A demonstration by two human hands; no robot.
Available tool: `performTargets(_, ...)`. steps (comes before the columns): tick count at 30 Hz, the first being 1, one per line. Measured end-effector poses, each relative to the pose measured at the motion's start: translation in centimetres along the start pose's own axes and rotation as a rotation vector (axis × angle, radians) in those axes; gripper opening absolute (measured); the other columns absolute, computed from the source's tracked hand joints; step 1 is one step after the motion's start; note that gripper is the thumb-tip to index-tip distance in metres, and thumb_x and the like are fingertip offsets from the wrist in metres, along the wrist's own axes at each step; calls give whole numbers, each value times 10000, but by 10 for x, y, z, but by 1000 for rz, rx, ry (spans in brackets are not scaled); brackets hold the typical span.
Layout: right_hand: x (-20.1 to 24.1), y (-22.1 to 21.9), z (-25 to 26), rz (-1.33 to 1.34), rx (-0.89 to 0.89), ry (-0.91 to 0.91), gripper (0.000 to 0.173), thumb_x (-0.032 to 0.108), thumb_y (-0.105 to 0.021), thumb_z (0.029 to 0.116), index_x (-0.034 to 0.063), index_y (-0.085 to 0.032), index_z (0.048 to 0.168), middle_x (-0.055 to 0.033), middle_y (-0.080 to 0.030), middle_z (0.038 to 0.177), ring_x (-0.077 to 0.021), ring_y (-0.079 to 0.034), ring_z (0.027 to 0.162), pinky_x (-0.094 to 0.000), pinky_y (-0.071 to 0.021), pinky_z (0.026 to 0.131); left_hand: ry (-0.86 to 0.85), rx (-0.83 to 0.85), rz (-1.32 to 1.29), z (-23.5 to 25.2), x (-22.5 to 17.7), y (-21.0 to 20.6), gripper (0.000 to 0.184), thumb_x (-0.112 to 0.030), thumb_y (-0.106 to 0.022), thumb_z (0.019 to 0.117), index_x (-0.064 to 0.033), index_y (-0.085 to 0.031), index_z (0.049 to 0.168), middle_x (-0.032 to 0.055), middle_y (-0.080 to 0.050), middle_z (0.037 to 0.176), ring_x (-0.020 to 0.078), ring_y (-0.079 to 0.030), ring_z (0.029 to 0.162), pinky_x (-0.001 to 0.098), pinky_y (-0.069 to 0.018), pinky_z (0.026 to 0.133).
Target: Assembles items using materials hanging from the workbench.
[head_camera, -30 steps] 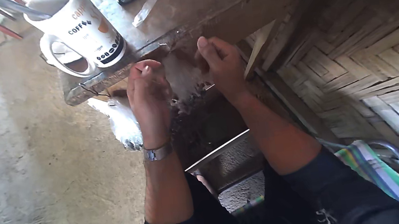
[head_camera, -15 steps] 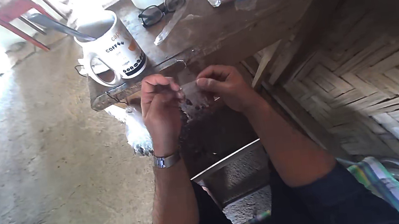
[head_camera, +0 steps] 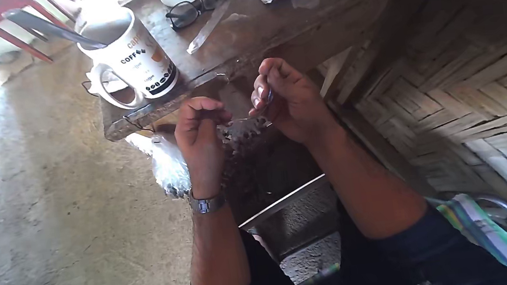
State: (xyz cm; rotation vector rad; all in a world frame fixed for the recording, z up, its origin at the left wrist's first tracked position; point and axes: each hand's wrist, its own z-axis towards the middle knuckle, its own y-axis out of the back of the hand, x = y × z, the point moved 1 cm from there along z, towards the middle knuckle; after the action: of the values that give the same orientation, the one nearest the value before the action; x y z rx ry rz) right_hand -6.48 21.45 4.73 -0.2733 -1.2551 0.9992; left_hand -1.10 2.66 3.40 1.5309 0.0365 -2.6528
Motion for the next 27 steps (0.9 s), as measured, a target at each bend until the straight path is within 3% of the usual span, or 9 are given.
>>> performTargets(3,-3,-4,0,-280,57,10,239,119,-433,1083,68,-500,1307,-38,-601,805,-118,-577,600,-250,-518,514,-17,-14,50,0,2,-1,314,19,-364,1004,-98,-606,1166,35,-671,1076,136,-678,868,313,-601,762)
performTargets(6,-4,-11,-3,-599,127,17,448,126,-509,1074,-3,-400,1489,-97,-635,818,-147,-588,610,-254,-506,510,28,-35,64,5,1,-3,331,9,-365,991,-91,-665,1089,7,-662,954,83,-569,701,237,-497,617)
performTargets(8,-8,-11,-4,-681,150,26,508,113,-531,1066,1,-370,1534,-116,-656,825,-156,-594,606,-262,-514,516,91,1,13,7,-1,-4,322,-63,-382,1026,-77,-689,1122,-6,-658,912,53,-514,620,199,-451,553)
performTargets(11,-11,-11,-3,-720,184,52,567,75,-542,1054,-8,-308,1563,-128,-681,877,-147,-613,629,-261,-536,542,99,72,-61,15,4,-5,271,-187,-500,1077,-24,-715,1097,14,-675,830,69,-534,608,234,-473,559)
performTargets(13,-11,-9,-2,-735,163,68,572,71,-537,1055,-10,-302,1570,-126,-684,861,-152,-616,613,-269,-540,526,68,94,3,17,4,-6,189,-146,-592,1048,0,-710,1074,42,-697,829,96,-588,636,259,-516,585)
performTargets(15,-9,-8,-2,-750,128,55,558,89,-530,1062,7,-319,1572,-124,-687,862,-162,-620,601,-280,-547,512,68,64,76,17,3,-7,152,-135,-636,1026,-11,-722,1050,39,-701,837,90,-578,627,248,-494,566)
performTargets(20,-6,-4,1,-837,62,140,553,70,-627,1009,-24,-421,1514,-111,-692,924,-164,-660,712,-293,-591,611,86,-26,110,25,2,-11,160,-166,-652,1023,-35,-739,1052,17,-707,855,74,-579,618,228,-492,548)
performTargets(23,-6,-2,3,-875,-19,213,515,54,-637,1000,-38,-459,1474,-96,-688,923,-147,-651,722,-268,-574,612,105,-41,61,29,3,-14,220,-201,-606,1052,-20,-727,1084,36,-699,872,83,-552,591,233,-469,521)
performTargets(27,-8,0,5,-879,-83,232,503,48,-648,990,-40,-483,1457,-99,-695,911,-154,-662,729,-281,-583,634,125,-69,114,33,5,-19,159,-173,-665,1015,-38,-745,1042,18,-710,840,72,-566,575,221,-476,506)
